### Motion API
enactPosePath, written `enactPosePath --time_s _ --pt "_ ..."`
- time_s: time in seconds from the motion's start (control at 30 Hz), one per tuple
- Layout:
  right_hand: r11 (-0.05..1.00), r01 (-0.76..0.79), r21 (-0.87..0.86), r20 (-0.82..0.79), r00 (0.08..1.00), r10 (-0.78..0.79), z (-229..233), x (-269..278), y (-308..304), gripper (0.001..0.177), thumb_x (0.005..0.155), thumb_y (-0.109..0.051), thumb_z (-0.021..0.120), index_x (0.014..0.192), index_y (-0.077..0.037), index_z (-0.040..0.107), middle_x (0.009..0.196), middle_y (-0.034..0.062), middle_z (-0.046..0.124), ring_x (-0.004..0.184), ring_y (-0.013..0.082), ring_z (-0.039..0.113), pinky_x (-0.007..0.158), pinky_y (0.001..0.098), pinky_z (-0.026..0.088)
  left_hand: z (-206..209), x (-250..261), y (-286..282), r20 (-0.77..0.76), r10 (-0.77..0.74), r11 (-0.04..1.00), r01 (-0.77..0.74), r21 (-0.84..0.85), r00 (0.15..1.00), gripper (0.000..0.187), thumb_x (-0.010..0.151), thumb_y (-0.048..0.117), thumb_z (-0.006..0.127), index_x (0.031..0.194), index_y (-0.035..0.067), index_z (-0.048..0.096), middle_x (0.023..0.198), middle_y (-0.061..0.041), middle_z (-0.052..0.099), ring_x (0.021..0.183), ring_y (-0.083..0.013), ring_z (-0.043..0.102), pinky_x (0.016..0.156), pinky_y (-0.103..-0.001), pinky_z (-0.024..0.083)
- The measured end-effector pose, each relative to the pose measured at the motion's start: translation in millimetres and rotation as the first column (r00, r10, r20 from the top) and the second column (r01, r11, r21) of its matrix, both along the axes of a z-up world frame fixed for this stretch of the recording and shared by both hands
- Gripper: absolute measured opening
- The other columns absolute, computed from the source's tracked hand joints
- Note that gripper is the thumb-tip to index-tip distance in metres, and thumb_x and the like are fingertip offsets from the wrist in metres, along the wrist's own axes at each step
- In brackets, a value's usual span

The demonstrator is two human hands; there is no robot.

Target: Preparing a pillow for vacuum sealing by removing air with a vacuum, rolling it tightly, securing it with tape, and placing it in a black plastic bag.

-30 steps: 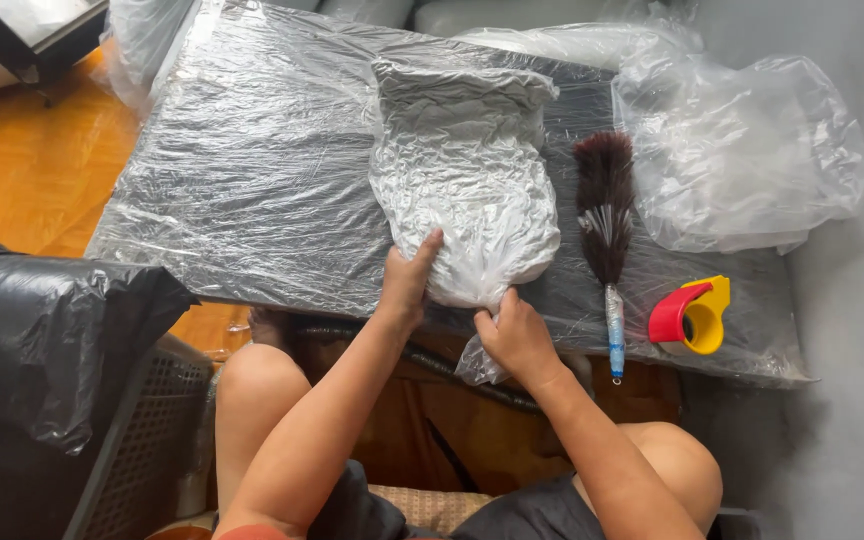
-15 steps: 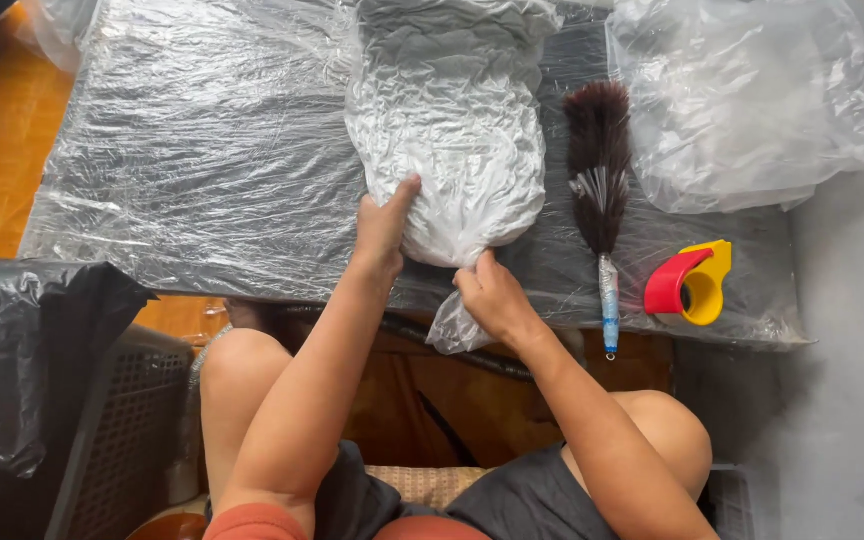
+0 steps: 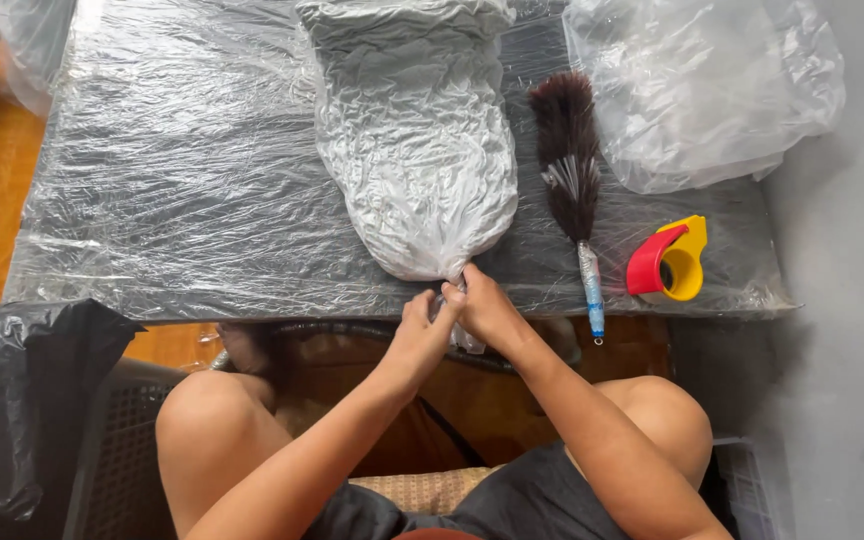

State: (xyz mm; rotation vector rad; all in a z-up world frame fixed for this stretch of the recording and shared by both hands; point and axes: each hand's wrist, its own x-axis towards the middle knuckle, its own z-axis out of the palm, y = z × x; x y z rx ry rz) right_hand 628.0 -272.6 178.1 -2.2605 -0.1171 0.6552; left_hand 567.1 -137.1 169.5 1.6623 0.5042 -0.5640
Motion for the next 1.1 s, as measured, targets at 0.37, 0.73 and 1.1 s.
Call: enactPosePath --time_s 0.37,0.73,1.1 --pt "0.977 0.093 0.194 -0.08 0.994 -0.079 -66 4 -4 0.036 0.093 -0.031 0.051 0.106 0.001 0.062 0.112 0.0331 0.068 0.115 0.0466 0.064 0.094 0.0567 0.05 42 -20 -1 0.265 -0.075 0.987 0.035 0.154 0.961 0.074 0.103 0.061 0.032 0.147 0.004 0.048 0.149 -0.012 0.049 0.138 -0.0367 0.05 0.113 -0.049 0.044" --pt "0.999 -0.032 -0.007 0.207 0.978 0.033 -28 -12 -12 0.036 0.091 -0.021 0.064 0.124 -0.006 0.064 0.106 0.0224 0.076 0.107 0.0416 0.071 0.088 0.0502 0.058 -13 -12 -8 0.338 0.03 0.984 -0.087 0.153 0.941 0.052 0.102 0.048 0.053 0.135 0.009 0.066 0.131 -0.016 0.067 0.125 -0.0351 0.061 0.103 -0.049 0.05" --pt "0.995 0.072 0.074 0.456 0.885 -0.098 -28 -43 -3 0.024 0.094 -0.023 0.06 0.11 -0.006 0.056 0.088 0.0088 0.069 0.084 0.0302 0.071 0.071 0.0457 0.055 17 -3 -23 -0.052 0.464 0.857 -0.463 -0.228 0.884 0.044 0.091 0.027 0.07 0.127 0.002 0.066 0.117 -0.009 0.072 0.103 -0.0135 0.068 0.091 -0.022 0.053"
